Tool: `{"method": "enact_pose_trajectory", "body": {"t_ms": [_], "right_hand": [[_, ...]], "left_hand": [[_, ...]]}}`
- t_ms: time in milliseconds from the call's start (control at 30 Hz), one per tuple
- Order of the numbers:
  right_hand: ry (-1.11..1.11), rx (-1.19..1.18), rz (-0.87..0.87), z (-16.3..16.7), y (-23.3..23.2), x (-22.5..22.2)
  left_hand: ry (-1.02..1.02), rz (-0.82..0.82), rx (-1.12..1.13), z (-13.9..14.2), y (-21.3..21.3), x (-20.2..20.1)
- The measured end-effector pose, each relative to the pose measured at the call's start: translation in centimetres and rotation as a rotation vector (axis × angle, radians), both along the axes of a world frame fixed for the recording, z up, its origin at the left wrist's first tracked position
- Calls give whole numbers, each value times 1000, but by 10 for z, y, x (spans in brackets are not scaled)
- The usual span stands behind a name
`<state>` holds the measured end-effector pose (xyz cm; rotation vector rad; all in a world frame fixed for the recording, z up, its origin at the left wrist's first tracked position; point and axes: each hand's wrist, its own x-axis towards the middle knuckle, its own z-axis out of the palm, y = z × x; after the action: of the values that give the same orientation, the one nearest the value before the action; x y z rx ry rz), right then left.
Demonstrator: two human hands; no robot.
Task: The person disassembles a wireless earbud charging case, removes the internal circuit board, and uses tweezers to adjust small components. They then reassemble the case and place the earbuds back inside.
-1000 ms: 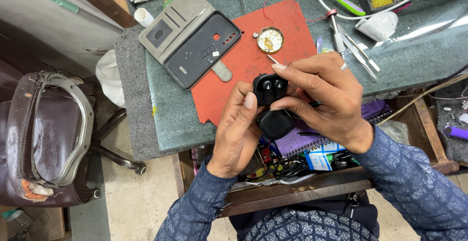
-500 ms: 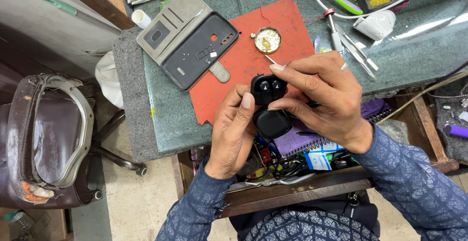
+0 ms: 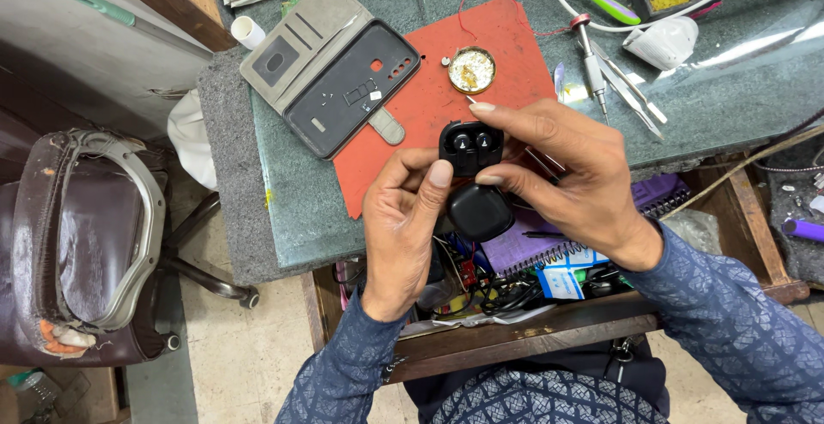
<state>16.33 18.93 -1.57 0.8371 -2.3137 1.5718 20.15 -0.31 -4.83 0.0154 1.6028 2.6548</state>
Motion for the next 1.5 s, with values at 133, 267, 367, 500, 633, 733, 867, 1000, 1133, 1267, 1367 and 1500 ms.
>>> {"method": "enact_pose_trajectory", "body": {"t_ms": [133, 267, 367, 500, 633, 733, 867, 1000, 1133, 1267, 1367, 1500], "right_hand": [[23, 8, -5, 0, 0, 0], [10, 18, -1, 1, 0, 1], [-31, -8, 20, 0, 1, 0], [-77, -48, 57, -1, 3, -1], [-101, -61, 70, -2, 5, -2], [-95, -12, 36, -2, 6, -3], [-52, 10, 37, -2, 6, -4], [-58, -24, 79, -1, 5, -3], [-77, -14, 74, 1, 5, -1], [-17, 28, 58, 4, 5, -1], [94, 115, 10, 5, 4, 1], [201, 133, -54, 4, 3, 3]], "left_hand": [[73, 21, -63, 6, 1, -2], [64, 29, -131, 12, -1, 0], [116, -1, -222, 13, -3, 2], [248, -17, -400, 13, -4, 6], [273, -79, -346, 11, -6, 3], [272, -104, -295, 11, -7, 1], [247, -143, -233, 10, -7, -2], [218, -128, -226, 11, -7, -1], [220, -110, -248, 11, -7, 0], [249, -57, -296, 9, -6, 1], [264, -21, -319, 7, -5, 1], [262, -5, -323, 6, -5, 2]]}}
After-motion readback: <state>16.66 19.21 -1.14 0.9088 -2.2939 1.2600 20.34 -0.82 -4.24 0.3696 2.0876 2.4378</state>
